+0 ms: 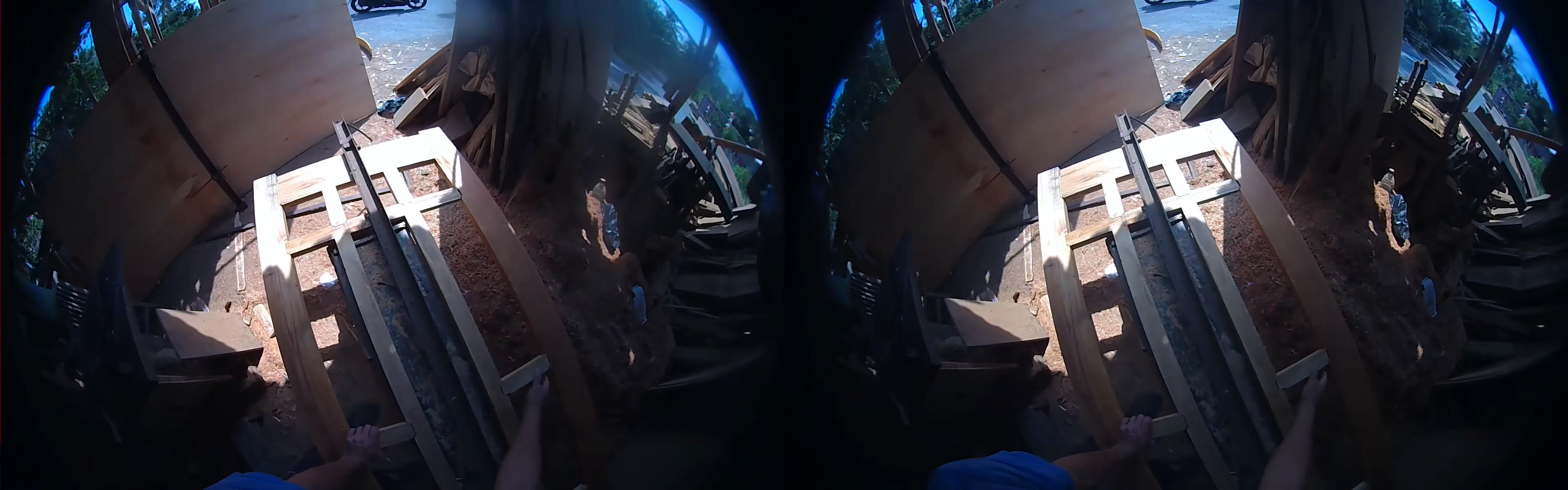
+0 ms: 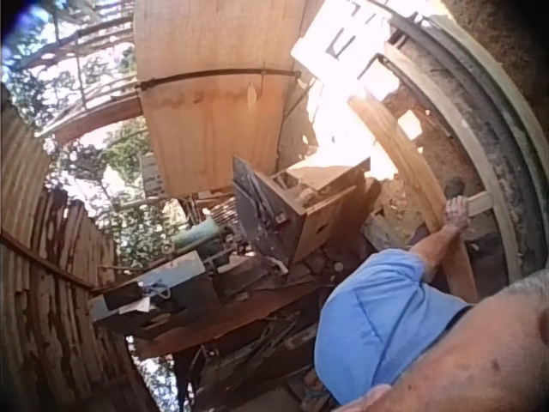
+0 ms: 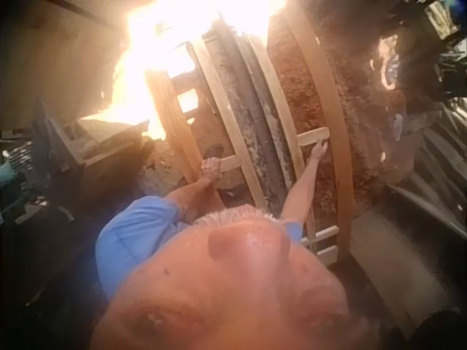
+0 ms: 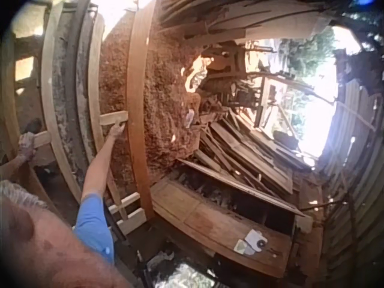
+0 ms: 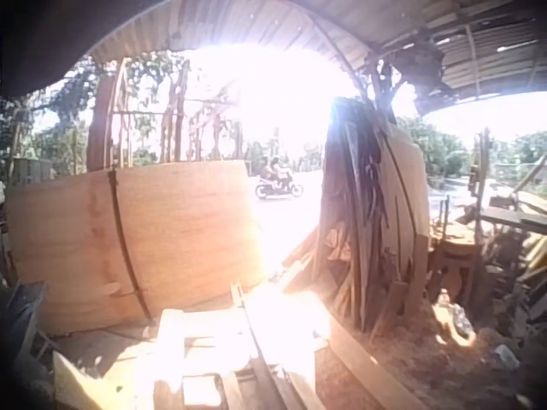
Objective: The person assembles a wooden frame by positioning wooden slats, hammering them together, and using a saw to cut excess wood from the joints.
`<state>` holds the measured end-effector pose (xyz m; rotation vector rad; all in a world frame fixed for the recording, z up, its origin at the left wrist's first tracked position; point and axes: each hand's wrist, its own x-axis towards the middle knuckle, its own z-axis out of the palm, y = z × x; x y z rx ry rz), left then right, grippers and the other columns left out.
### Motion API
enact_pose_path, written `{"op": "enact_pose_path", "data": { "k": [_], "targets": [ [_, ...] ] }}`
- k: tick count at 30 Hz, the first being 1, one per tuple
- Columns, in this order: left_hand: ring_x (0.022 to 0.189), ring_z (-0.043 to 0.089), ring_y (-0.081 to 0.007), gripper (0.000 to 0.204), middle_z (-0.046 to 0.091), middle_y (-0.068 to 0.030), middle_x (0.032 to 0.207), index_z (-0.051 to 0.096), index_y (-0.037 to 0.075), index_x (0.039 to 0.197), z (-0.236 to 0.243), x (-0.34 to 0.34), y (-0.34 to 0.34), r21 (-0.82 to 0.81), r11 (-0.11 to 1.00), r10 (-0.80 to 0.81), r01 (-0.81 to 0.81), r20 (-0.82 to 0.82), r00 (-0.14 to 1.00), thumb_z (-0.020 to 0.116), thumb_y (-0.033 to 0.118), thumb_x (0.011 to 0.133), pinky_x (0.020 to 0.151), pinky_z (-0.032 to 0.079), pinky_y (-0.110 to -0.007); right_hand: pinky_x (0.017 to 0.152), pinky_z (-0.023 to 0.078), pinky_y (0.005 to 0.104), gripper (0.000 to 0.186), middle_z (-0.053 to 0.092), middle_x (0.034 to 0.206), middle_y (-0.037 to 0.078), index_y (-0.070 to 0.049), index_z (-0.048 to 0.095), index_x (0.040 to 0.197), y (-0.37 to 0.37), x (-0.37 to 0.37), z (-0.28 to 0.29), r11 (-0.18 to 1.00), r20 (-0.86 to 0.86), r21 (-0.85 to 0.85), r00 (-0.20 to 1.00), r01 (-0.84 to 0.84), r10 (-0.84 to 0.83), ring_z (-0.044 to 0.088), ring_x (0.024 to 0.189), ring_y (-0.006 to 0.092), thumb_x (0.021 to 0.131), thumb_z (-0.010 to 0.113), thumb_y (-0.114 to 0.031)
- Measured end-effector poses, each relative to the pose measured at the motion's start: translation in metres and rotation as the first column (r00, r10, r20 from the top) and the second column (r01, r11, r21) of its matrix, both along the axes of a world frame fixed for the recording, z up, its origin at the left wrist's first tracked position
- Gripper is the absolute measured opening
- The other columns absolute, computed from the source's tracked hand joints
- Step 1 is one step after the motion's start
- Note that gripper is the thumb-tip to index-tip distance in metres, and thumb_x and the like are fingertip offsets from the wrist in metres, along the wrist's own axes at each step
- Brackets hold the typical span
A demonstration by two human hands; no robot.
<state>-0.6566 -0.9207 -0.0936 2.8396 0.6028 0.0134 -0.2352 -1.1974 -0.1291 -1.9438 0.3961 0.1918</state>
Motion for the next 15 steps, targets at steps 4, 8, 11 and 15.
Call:
{"op": "enact_pose_path", "data": {
  "k": [4,8,11,15],
  "targets": [
    [0.077,0.059,-0.0247,0.050,0.054,-0.0057,0.086,0.055,0.012,0.096,0.000,-0.018,0.008,0.015,0.999,0.040,-0.040,-0.007,0.999,0.078,0.035,0.057,0.070,0.044,-0.042,0.095,0.048,0.0384,0.080,0.057,0.130,0.017,0.008,0.047,0.139,0.054,-0.015,-0.023,0.957,-0.140,0.251,0.984,0.143,-0.110,0.057,0.115,0.0254,0.084,0.077,-0.042],
    [0.080,0.059,-0.0257,0.051,0.055,-0.0063,0.087,0.054,0.010,0.100,0.005,-0.012,0.010,-0.034,0.998,0.045,-0.047,-0.068,0.997,0.077,0.034,0.061,0.073,0.045,-0.042,0.093,0.050,0.0401,0.083,0.059,0.126,0.020,0.012,0.046,0.136,0.063,-0.020,-0.027,0.992,-0.180,0.107,0.982,0.073,-0.053,0.060,0.111,0.0262,0.080,0.081,-0.037],
    [0.087,0.059,-0.0265,0.057,0.056,-0.0078,0.093,0.054,0.008,0.105,0.023,-0.005,0.016,-0.077,0.997,0.018,-0.028,-0.132,0.991,0.080,0.037,0.063,0.078,0.045,-0.042,0.090,0.051,0.0415,0.079,0.063,0.118,0.022,0.014,0.050,0.130,0.073,-0.023,-0.023,0.988,-0.126,0.007,0.980,0.153,-0.151,0.064,0.103,0.0291,0.077,0.083,-0.034],
    [0.099,0.059,-0.0277,0.068,0.058,-0.0124,0.109,0.053,0.004,0.121,0.045,-0.001,0.024,-0.206,0.979,-0.042,-0.009,-0.239,0.970,0.077,0.046,0.074,0.087,0.044,-0.043,0.086,0.051,0.0432,0.071,0.064,0.112,0.023,0.015,0.055,0.122,0.072,-0.025,-0.034,0.978,0.035,-0.163,0.991,0.131,-0.127,0.064,0.097,0.0309,0.079,0.079,-0.037]
  ]
}}
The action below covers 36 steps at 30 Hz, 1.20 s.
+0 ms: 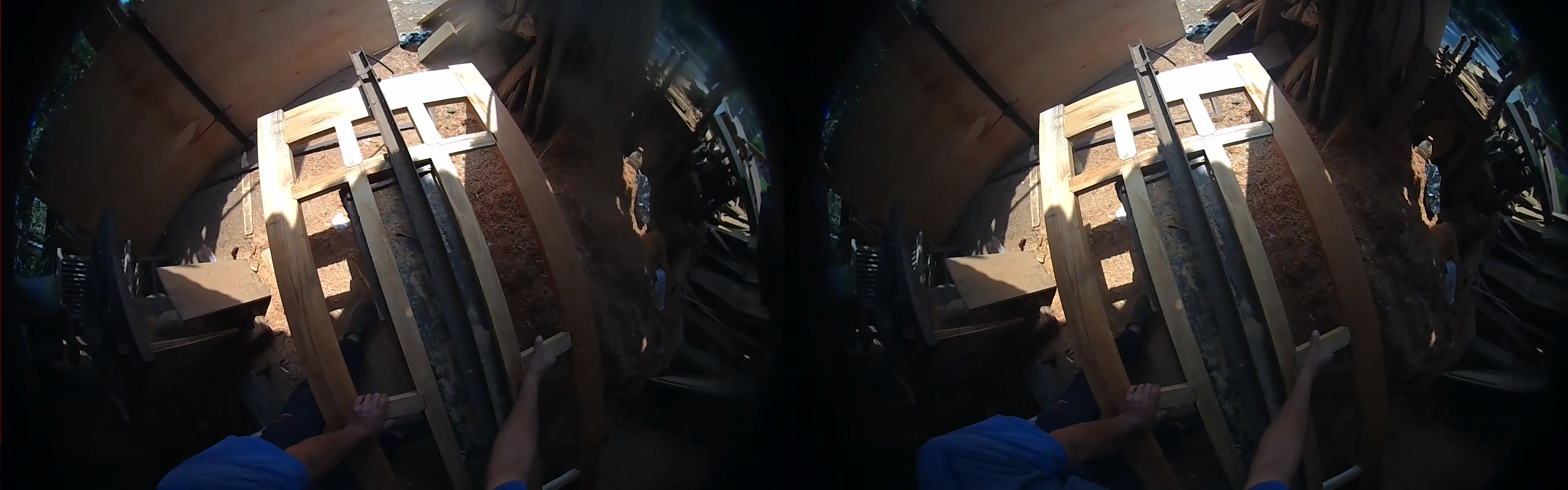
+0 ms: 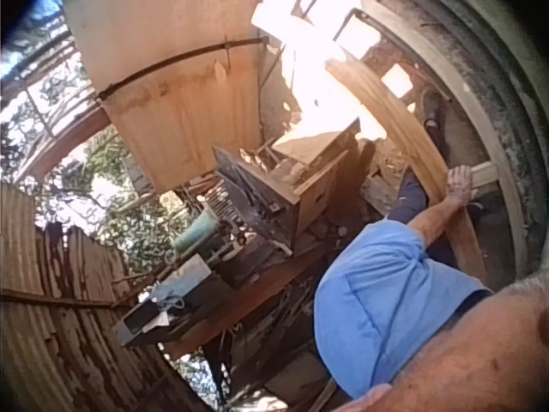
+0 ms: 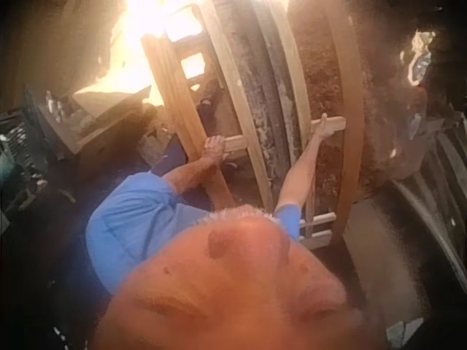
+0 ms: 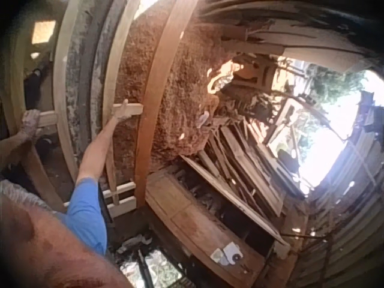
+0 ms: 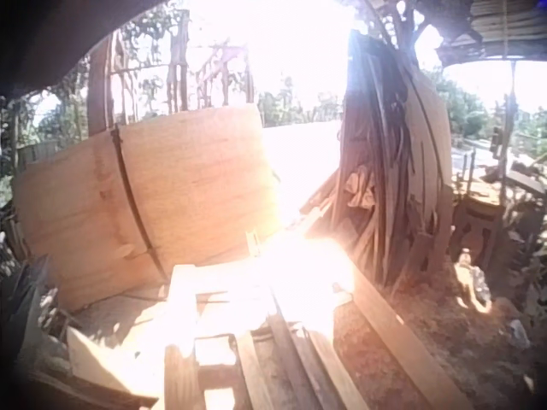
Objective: The person assembles a wooden frame by positioning wooden slats, hammering them together, and using a saw to cut excess wood from the joints.
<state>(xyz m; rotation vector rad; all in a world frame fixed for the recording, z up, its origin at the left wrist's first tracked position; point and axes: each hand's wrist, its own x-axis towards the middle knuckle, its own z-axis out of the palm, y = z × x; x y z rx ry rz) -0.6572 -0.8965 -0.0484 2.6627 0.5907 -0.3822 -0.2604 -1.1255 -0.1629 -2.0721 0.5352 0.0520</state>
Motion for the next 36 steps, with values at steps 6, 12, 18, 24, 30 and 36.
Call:
{"op": "enact_pose_path", "data": {
  "k": [6,12,18,24,30,36],
  "targets": [
    [0.123,0.051,-0.0378,0.077,0.047,-0.0228,0.131,0.044,-0.002,0.137,0.020,0.040,0.078,-0.568,0.808,0.101,-0.159,-0.133,0.986,0.068,0.052,0.087,0.103,0.044,-0.044,0.087,0.051,0.0442,0.066,0.064,0.111,0.025,0.015,0.055,0.119,-0.002,0.013,0.004,0.996,-0.095,-0.089,0.995,0.000,-0.008,0.064,0.099,0.0334,0.081,0.076,-0.035],
    [0.120,0.048,-0.0406,0.052,0.048,-0.0240,0.126,0.049,0.000,0.130,-0.008,0.220,0.421,0.208,0.946,0.083,-0.247,0.583,0.808,0.067,0.031,0.092,0.102,0.041,-0.048,0.088,0.050,0.0434,0.066,0.062,0.115,0.023,0.014,0.051,0.124,-0.002,-0.004,0.022,0.984,-0.174,-0.173,0.985,-0.045,0.014,0.063,0.101,0.0319,0.082,0.075,-0.031],
    [0.103,0.063,-0.0391,0.059,0.067,-0.0246,0.102,0.064,0.003,0.113,-0.017,0.290,0.576,0.006,0.997,-0.078,0.078,-0.023,0.997,0.045,0.058,0.098,0.088,0.049,-0.048,0.088,0.049,0.0416,0.063,0.062,0.114,0.019,0.010,0.054,0.124,0.003,-0.006,0.020,0.996,-0.125,-0.087,0.992,-0.026,0.015,0.062,0.101,0.0289,0.082,0.076,-0.031],
    [0.117,0.060,-0.0399,0.095,0.065,-0.0278,0.118,0.066,0.002,0.119,0.019,0.325,0.527,-0.124,0.955,0.220,-0.271,-0.318,0.922,0.050,0.085,0.077,0.098,0.047,-0.045,0.088,0.050,0.0398,0.060,0.064,0.111,0.017,0.010,0.057,0.121,-0.026,0.002,0.017,0.994,-0.244,-0.096,0.967,0.050,-0.072,0.063,0.100,0.0275,0.078,0.076,-0.029],
    [0.072,0.066,-0.0261,0.081,0.064,-0.0123,0.072,0.064,-0.001,0.071,0.015,0.275,0.564,-0.008,0.974,0.221,-0.226,-0.162,0.962,0.058,0.079,0.078,0.065,0.048,-0.043,0.083,0.049,0.0383,0.053,0.066,0.105,0.017,0.009,0.061,0.120,0.021,-0.016,0.040,0.996,-0.470,-0.087,0.882,0.004,-0.044,0.063,0.095,0.0259,0.080,0.072,-0.025],
    [0.084,0.069,-0.0290,0.082,0.069,-0.0225,0.087,0.067,-0.006,0.098,0.053,0.304,0.545,-0.190,0.944,0.233,-0.270,-0.195,0.953,0.064,0.074,0.078,0.073,0.050,-0.043,0.077,0.049,0.0404,0.044,0.065,0.097,0.014,0.008,0.062,0.107,0.028,-0.017,0.065,0.988,-0.379,-0.151,0.922,0.014,-0.071,0.061,0.086,0.0239,0.083,0.072,-0.027]
  ]
}}
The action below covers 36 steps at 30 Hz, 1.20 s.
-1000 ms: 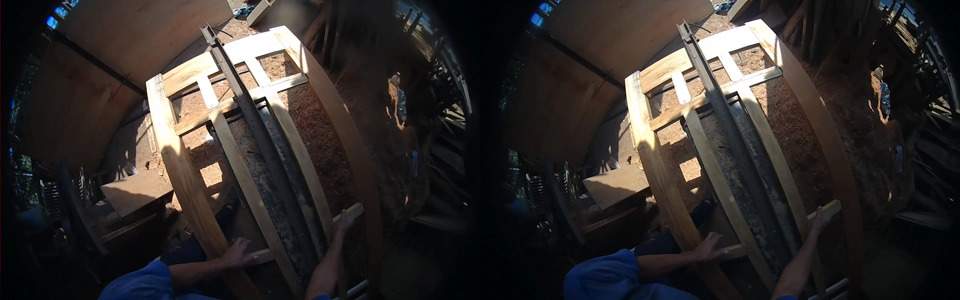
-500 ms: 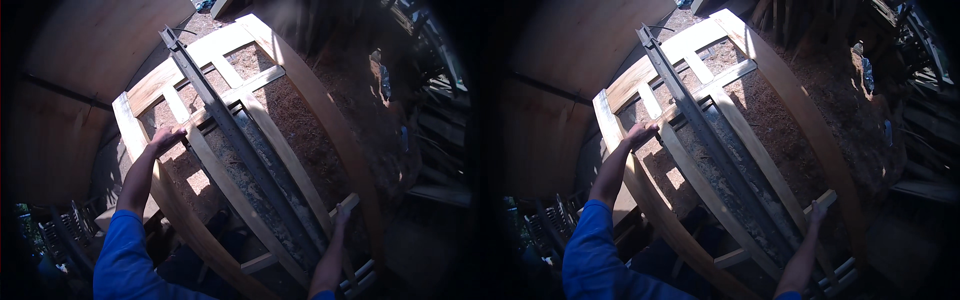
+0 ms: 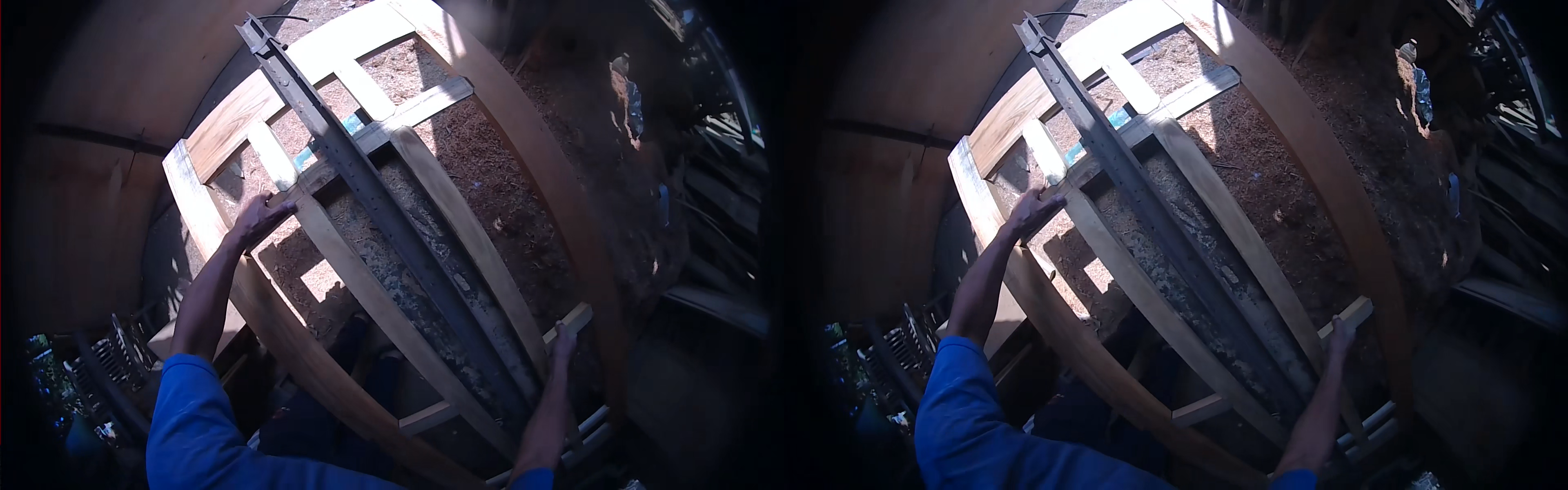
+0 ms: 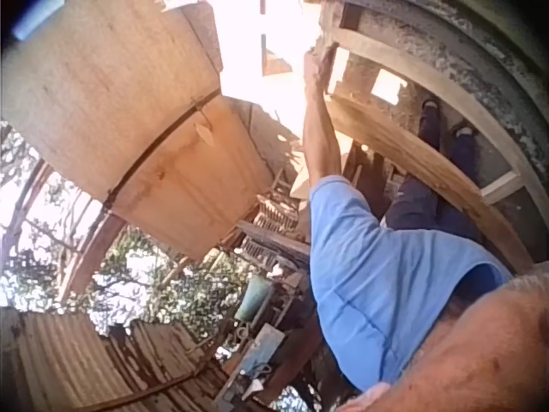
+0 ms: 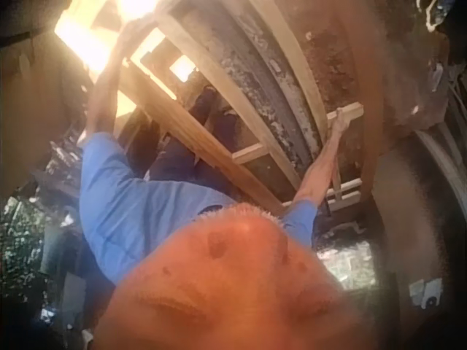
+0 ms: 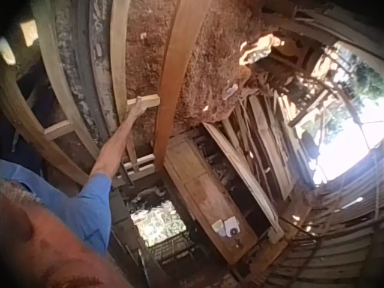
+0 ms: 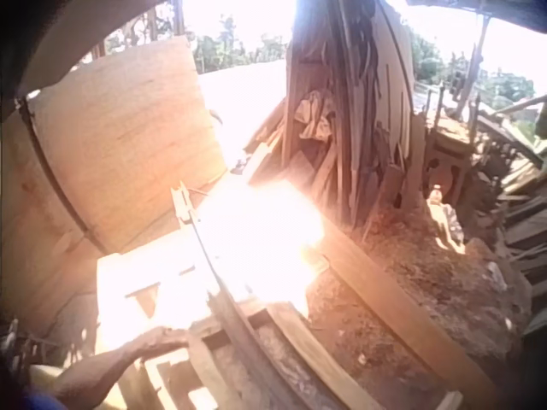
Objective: The person assembles a wooden frame by positioning wooden slats, hammering them together, and using a saw to cut excess wood from the joints.
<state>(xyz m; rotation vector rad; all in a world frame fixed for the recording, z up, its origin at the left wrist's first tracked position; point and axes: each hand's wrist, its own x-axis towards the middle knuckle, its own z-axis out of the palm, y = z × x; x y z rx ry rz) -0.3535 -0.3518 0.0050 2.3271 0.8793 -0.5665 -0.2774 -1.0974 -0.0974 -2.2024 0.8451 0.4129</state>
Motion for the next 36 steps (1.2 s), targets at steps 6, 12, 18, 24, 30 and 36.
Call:
{"op": "enact_pose_path", "data": {
  "k": [6,12,18,24,30,36],
  "targets": [
    [0.082,0.063,-0.0185,0.063,0.067,-0.0108,0.081,0.070,-0.001,0.097,-0.051,0.027,-0.006,-0.083,0.996,-0.011,0.012,0.010,1.000,0.068,0.061,0.085,0.074,0.049,-0.037,0.081,0.051,0.0349,0.054,0.066,0.106,0.009,0.001,0.059,0.124,-0.028,0.010,0.024,0.990,0.035,0.042,0.990,0.137,-0.138,0.064,0.093,0.0191,0.086,0.075,-0.035],
    [0.107,0.062,-0.0269,0.075,0.068,-0.0223,0.116,0.060,-0.004,0.130,-0.086,-0.009,0.048,-0.053,0.982,-0.177,0.180,0.054,0.983,0.049,0.062,0.096,0.093,0.045,-0.039,0.095,0.048,0.0432,0.060,0.061,0.122,0.022,0.000,0.050,0.135,0.017,-0.060,0.077,0.964,0.351,-0.261,0.926,-0.045,0.138,0.059,0.113,0.0387,0.089,0.070,-0.034],
    [0.113,0.060,-0.0419,0.096,0.061,-0.0326,0.121,0.057,-0.010,0.128,-0.093,-0.014,0.006,0.493,0.856,-0.206,0.156,0.049,0.977,0.053,0.076,0.084,0.096,0.047,-0.050,0.094,0.048,0.0456,0.041,0.062,0.118,0.019,-0.004,0.058,0.123,0.035,-0.304,0.179,0.970,0.254,-0.217,0.953,-0.108,0.163,0.060,0.109,0.0380,0.089,0.068,-0.024],
    [0.114,0.057,-0.0368,0.056,0.057,-0.0214,0.125,0.052,0.001,0.133,-0.037,-0.052,-0.251,0.542,0.800,-0.538,0.257,0.456,0.709,0.060,0.043,0.097,0.097,0.046,-0.048,0.095,0.048,0.0455,0.036,0.063,0.116,0.018,-0.005,0.061,0.120,0.012,-0.567,0.191,0.981,-0.101,-0.196,0.995,-0.012,-0.008,0.059,0.110,0.0379,0.091,0.064,-0.027],
    [0.116,0.051,-0.0401,0.047,0.054,-0.0205,0.123,0.053,0.003,0.125,0.026,-0.221,-0.692,0.058,0.193,-0.761,0.979,0.639,0.113,0.072,0.017,0.084,0.101,0.041,-0.048,0.097,0.047,0.0463,0.044,0.059,0.120,0.022,-0.004,0.058,0.125,-0.186,-0.684,0.152,0.875,-0.085,-0.426,0.953,0.229,-0.291,0.057,0.113,0.0407,0.089,0.066,-0.028],
    [0.132,0.041,-0.0407,0.069,0.048,-0.0210,0.134,0.049,0.001,0.130,-0.033,-0.322,-0.970,0.204,-0.160,-0.788,0.966,0.564,-0.249,0.075,0.037,0.078,0.113,0.033,-0.050,0.107,0.041,0.0466,0.058,0.051,0.132,0.025,-0.001,0.047,0.139,-0.456,-0.747,0.122,0.633,0.053,-0.620,0.829,0.464,-0.557,0.049,0.125,0.0418,0.090,0.067,-0.026]
  ]
}}
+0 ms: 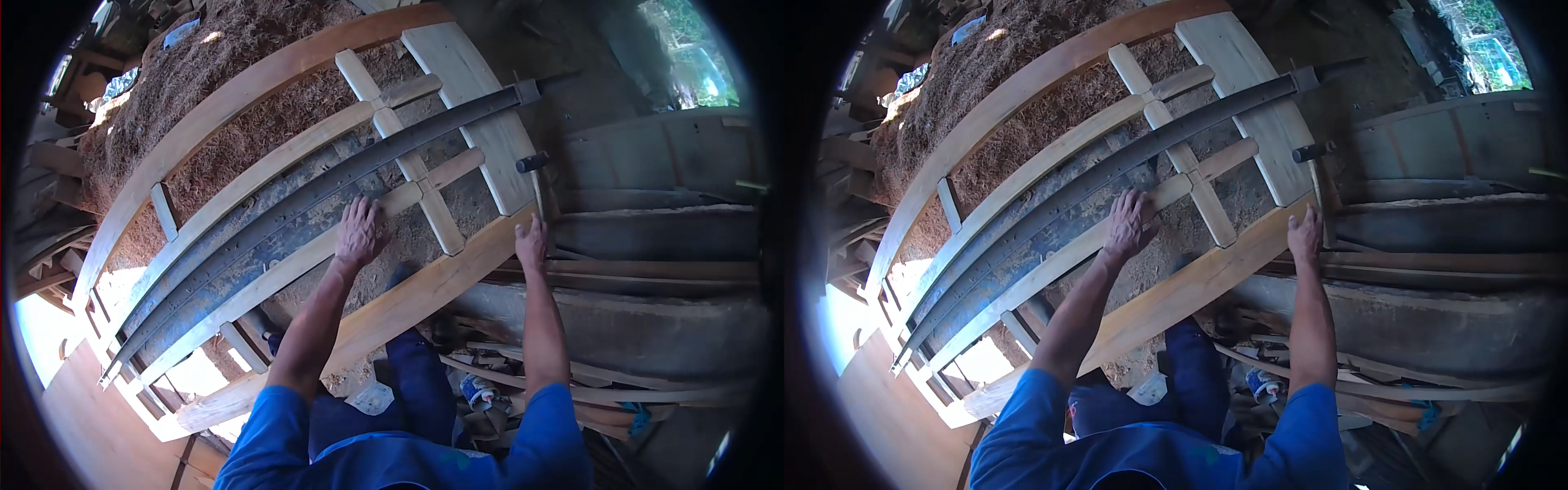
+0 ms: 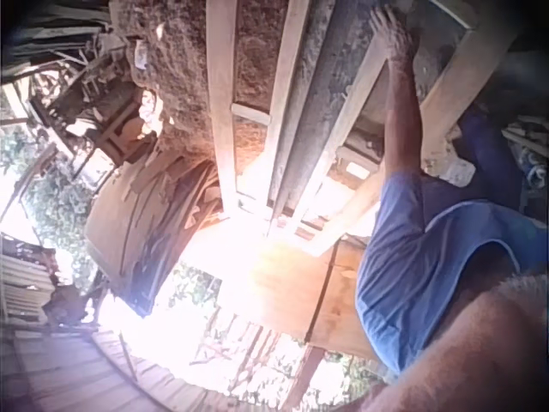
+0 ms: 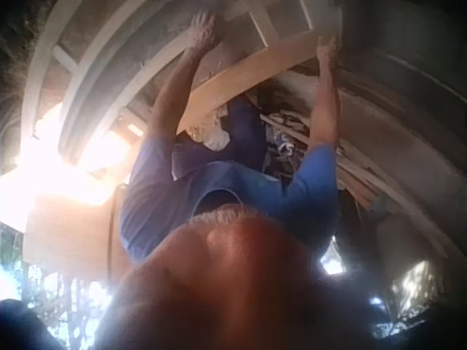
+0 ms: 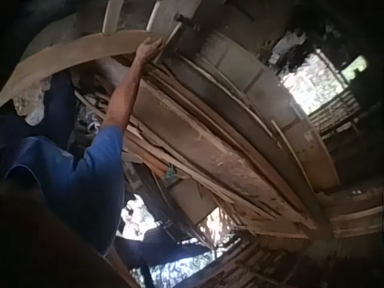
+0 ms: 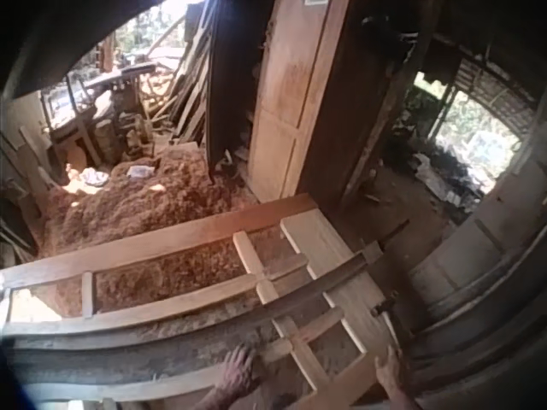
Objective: The person assembles a wooden frame by positioning wooden slats, hammering them together, and using a saw to cut excess wood from the joints.
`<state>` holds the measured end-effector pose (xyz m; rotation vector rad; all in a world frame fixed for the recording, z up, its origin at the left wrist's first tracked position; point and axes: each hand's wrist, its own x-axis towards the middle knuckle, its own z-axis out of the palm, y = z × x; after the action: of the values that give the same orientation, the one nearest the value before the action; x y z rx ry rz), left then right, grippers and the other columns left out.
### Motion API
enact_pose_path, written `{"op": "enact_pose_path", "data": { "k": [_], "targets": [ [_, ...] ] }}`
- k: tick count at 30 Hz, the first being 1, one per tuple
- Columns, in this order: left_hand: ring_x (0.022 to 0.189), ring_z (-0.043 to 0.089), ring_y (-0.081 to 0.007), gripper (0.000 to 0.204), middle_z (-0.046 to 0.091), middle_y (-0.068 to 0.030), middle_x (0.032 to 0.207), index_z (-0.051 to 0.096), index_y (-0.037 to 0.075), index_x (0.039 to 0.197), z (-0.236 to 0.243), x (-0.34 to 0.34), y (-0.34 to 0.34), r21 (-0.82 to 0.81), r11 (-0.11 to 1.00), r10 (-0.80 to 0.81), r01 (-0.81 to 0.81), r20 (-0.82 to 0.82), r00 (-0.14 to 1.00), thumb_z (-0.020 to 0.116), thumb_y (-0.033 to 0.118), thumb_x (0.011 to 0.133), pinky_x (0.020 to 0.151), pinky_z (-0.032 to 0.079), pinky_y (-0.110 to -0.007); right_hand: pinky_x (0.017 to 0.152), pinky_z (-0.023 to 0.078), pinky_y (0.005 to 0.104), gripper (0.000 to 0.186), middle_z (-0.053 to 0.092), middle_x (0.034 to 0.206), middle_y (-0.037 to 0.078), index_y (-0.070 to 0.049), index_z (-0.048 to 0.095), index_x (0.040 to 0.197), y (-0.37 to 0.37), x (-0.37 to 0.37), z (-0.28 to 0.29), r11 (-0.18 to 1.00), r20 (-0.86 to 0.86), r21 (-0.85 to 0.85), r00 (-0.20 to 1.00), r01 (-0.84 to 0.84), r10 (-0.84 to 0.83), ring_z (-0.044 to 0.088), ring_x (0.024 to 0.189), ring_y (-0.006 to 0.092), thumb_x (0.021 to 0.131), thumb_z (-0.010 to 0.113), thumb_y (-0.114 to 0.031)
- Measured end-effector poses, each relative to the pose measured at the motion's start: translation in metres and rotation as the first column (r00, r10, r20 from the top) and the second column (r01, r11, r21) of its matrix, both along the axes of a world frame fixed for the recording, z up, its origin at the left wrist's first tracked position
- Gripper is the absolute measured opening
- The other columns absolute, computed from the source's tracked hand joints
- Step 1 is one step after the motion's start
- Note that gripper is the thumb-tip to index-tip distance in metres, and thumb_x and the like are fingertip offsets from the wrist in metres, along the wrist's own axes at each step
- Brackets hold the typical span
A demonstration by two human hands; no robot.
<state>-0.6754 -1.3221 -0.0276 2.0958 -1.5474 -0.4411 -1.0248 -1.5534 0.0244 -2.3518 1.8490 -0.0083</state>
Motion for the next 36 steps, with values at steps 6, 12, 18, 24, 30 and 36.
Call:
{"op": "enact_pose_path", "data": {
  "k": [6,12,18,24,30,36],
  "targets": [
    [0.136,0.037,-0.0407,0.078,0.044,-0.0210,0.138,0.048,0.002,0.129,-0.042,-0.012,-0.072,0.091,0.994,-0.075,0.060,0.179,0.981,0.080,0.040,0.069,0.115,0.029,-0.054,0.107,0.041,0.0474,0.066,0.047,0.138,0.028,-0.002,0.039,0.146,-0.119,-0.025,-0.043,0.999,-0.153,0.005,0.988,0.035,-0.033,0.048,0.127,0.0435,0.093,0.062,-0.035],
    [0.140,0.034,-0.0386,0.085,0.043,-0.0199,0.142,0.045,0.001,0.134,-0.032,-0.020,-0.083,0.180,0.981,-0.108,0.069,0.214,0.971,0.081,0.039,0.067,0.117,0.026,-0.055,0.098,0.046,0.0501,0.053,0.056,0.129,0.027,-0.003,0.046,0.138,-0.153,-0.026,-0.059,0.995,-0.208,0.094,0.977,-0.021,0.040,0.054,0.120,0.0451,0.097,0.056,-0.035],
    [0.143,0.032,-0.0356,0.093,0.039,-0.0174,0.150,0.042,0.001,0.139,-0.036,-0.014,-0.074,0.244,0.970,-0.070,0.018,0.208,0.976,0.083,0.038,0.065,0.117,0.025,-0.056,0.083,0.047,0.0535,0.038,0.063,0.107,0.030,0.002,0.052,0.123,-0.092,0.018,-0.030,0.975,0.130,0.222,0.991,-0.016,-0.013,0.063,0.098,0.0444,0.101,0.052,-0.029],
    [0.144,0.031,-0.0355,0.091,0.038,-0.0172,0.151,0.042,0.003,0.139,-0.035,-0.015,-0.083,0.246,0.969,-0.048,0.017,0.119,0.992,0.083,0.037,0.065,0.116,0.026,-0.057,0.064,0.052,0.0515,0.037,0.066,0.091,0.027,0.003,0.051,0.121,0.034,0.113,0.037,0.842,0.544,0.402,0.833,-0.361,0.098,0.067,0.080,0.0468,0.100,0.052,-0.028],
    [0.142,0.034,-0.0355,0.089,0.038,-0.0197,0.151,0.043,0.002,0.138,-0.036,-0.017,-0.079,0.355,0.935,-0.059,0.013,0.118,0.991,0.082,0.038,0.066,0.115,0.026,-0.058,0.061,0.054,0.0475,0.033,0.064,0.083,0.021,0.002,0.052,0.116,0.064,0.163,-0.016,0.768,0.385,0.418,0.860,-0.486,0.335,0.067,0.072,0.0398,0.098,0.056,-0.026],
    [0.145,0.029,-0.0339,0.093,0.035,-0.0175,0.154,0.041,0.002,0.140,-0.042,-0.008,-0.073,0.306,0.952,-0.071,0.016,0.172,0.983,0.080,0.042,0.066,0.116,0.024,-0.058,0.064,0.055,0.0478,0.034,0.066,0.081,0.023,0.003,0.051,0.117,0.082,0.159,0.007,0.816,0.483,0.375,0.844,-0.439,0.233,0.068,0.075,0.0411,0.099,0.055,-0.026]
  ]
}}
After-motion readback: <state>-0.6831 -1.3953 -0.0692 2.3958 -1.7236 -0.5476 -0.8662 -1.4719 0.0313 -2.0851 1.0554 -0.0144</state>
